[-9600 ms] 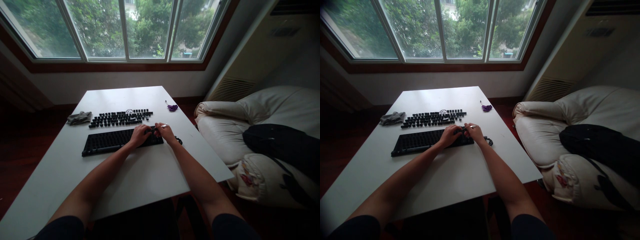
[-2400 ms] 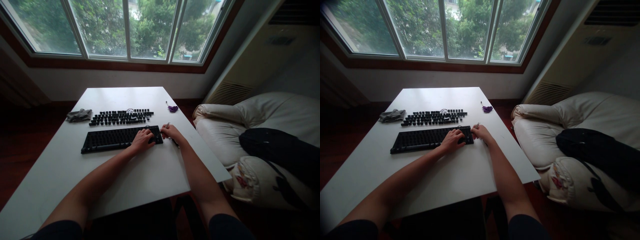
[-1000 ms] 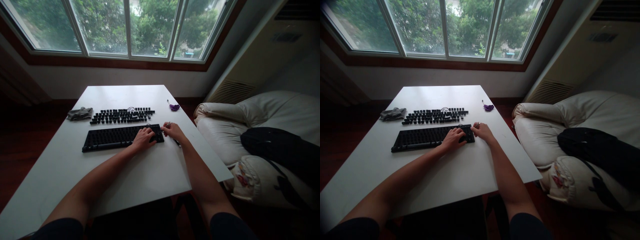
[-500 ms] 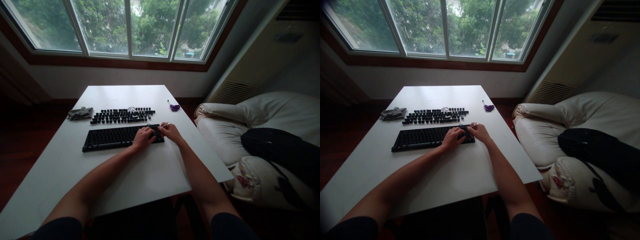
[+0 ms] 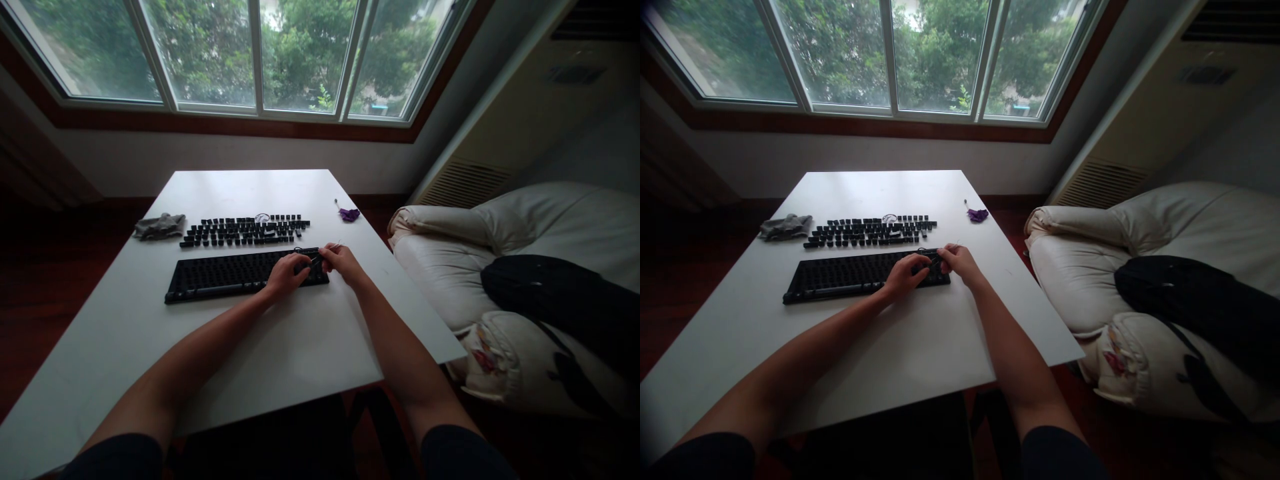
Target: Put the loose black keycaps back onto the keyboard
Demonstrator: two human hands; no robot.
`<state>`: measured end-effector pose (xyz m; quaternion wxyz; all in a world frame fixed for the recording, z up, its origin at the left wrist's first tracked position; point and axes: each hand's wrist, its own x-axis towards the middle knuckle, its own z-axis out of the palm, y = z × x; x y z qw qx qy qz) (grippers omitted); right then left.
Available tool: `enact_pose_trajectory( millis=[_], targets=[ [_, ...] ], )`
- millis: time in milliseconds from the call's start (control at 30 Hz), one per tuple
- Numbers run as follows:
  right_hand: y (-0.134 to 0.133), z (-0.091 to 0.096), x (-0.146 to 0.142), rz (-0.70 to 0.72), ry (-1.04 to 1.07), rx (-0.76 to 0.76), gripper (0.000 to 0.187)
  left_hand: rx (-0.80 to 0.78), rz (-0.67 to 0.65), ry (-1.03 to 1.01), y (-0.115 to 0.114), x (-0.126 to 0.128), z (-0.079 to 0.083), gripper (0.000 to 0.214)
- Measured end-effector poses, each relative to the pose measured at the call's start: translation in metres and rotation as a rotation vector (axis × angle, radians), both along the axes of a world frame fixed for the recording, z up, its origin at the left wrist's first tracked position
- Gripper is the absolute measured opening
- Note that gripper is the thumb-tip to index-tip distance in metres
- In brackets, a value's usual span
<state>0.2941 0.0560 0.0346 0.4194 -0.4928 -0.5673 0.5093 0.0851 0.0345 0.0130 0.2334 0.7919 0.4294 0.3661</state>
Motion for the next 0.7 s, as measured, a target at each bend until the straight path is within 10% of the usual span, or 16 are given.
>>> enact_pose_trajectory(
  millis=[433,700],
  targets=[
    [0.003,-0.004,0.001,-0.022,0.14,0.005,0.046,-0.257,-0.124,-0.474,0.008,0.001,-0.006,0.029],
    [-0.002,0.0,-0.001,0.062,0.136,0.08,0.042,-0.269,-0.075,-0.424,0.013,-0.001,-0.012,0.027]
  ],
)
